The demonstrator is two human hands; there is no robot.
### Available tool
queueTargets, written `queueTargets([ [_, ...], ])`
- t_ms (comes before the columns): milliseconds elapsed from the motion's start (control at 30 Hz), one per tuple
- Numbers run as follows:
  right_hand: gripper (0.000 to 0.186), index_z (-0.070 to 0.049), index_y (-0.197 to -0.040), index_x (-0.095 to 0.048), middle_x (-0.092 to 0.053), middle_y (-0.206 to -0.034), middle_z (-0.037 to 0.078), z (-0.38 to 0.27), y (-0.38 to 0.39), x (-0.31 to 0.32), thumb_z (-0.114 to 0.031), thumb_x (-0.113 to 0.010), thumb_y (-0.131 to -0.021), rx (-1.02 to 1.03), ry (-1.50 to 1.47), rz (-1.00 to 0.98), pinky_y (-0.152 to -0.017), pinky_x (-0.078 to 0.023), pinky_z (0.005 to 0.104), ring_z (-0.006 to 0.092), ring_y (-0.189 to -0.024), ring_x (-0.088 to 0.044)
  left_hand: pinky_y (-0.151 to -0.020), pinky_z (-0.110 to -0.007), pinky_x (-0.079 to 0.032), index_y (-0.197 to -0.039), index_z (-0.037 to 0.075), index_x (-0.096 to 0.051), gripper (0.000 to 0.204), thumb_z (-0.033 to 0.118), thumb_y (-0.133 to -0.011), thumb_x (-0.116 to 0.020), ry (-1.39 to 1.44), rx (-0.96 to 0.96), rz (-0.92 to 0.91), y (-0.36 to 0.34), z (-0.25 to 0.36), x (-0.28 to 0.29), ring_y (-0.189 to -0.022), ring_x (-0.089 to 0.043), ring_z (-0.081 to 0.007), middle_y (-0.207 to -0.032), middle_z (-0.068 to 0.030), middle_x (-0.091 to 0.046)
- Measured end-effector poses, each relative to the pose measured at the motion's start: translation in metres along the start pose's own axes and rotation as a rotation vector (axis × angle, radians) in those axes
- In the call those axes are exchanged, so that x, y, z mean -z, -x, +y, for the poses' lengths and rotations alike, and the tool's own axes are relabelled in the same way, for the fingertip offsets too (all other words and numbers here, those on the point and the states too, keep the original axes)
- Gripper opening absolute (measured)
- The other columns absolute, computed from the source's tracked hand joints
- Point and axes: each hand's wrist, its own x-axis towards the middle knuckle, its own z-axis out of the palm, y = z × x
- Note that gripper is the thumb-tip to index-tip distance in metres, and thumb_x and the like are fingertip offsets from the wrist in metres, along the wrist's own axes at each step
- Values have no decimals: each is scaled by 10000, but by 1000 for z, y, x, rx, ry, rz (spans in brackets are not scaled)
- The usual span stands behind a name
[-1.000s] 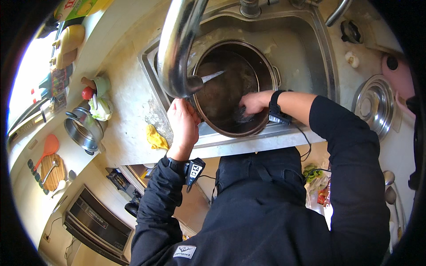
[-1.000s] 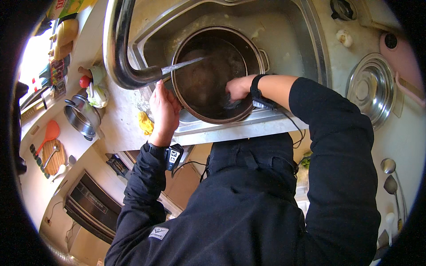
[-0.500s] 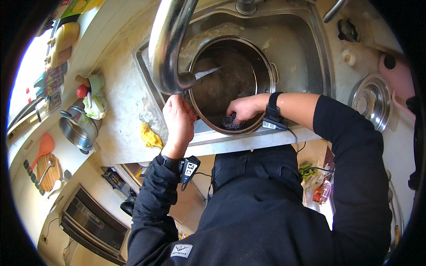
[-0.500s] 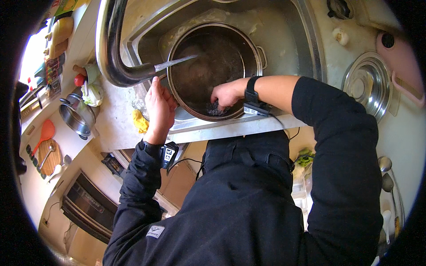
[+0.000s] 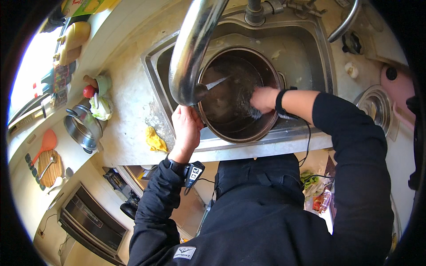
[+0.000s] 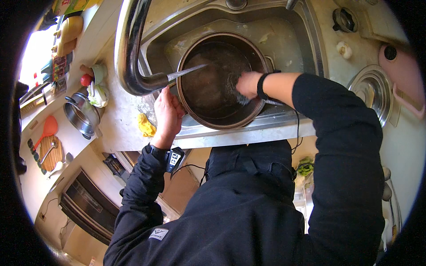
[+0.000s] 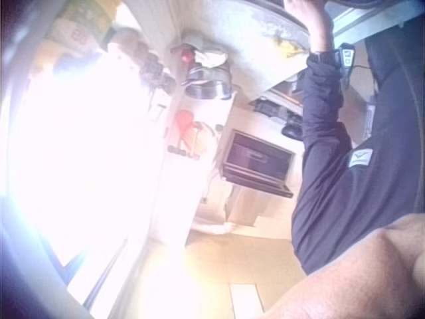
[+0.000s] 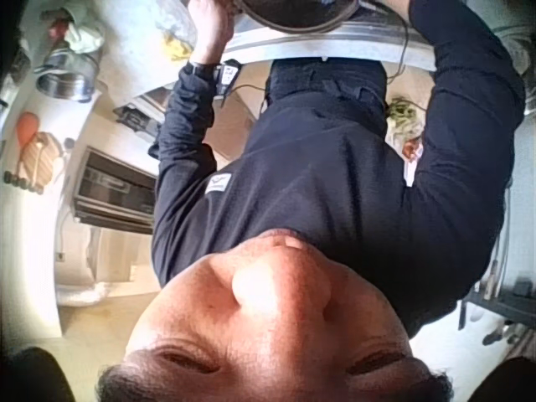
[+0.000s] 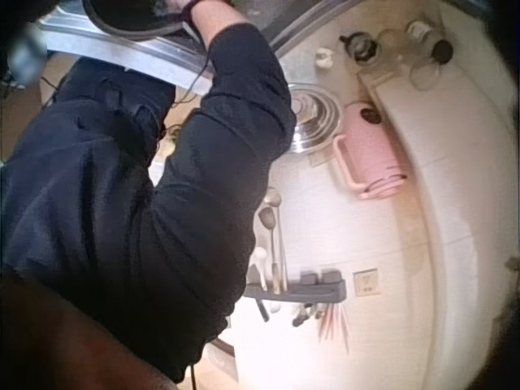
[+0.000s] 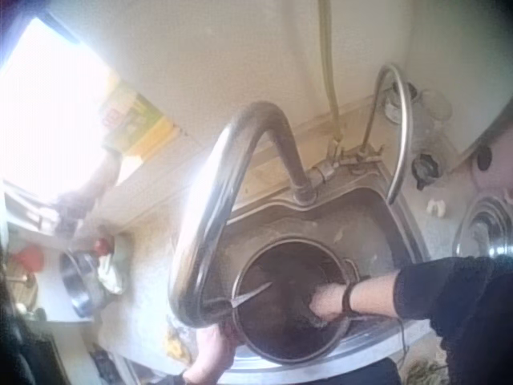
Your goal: The person washes a wok and a pot in the kitchen sink using a steel wool scrubber and running water. They scrub the interior and exterior surfaces, rinse under the tap, and place the cleaned items on the counter and stove.
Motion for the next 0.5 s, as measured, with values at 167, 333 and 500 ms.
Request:
queueTargets([
  [167, 319, 70, -977, -684, -685, -896, 251, -78, -8, 45, -195, -557, -852, -2, -958, -7, -745, -509, 465, 326, -787, -635, -392, -253, -212, -685, 166, -380, 436, 390, -1053, -448, 4, 6, -49, -1, 0, -3, -419, -245, -69, -545, 65, -285],
  [333, 114, -67, -920, -630, -638, -955, 91, -53, -63, 102, -118, -537, -962, -15, -2587, 690, -777, -545, 376, 222, -835, -611, -399, -262, -206, -671, 184, -352, 451, 406, -1053, -444, -20, 28, -80, 3, 5, -4, -418, -222, -76, -535, 65, -257],
  [500, 43, -63, -881, -656, -645, -827, 72, -56, -47, 100, -104, -651, -893, 210, -2666, 799, -664, -520, 337, 200, -735, -621, -411, -267, -215, -681, 189, -342, 443, 408, -1051, -445, -40, 41, -26, 4, 4, -4, -432, -231, -81, -537, 58, -250],
])
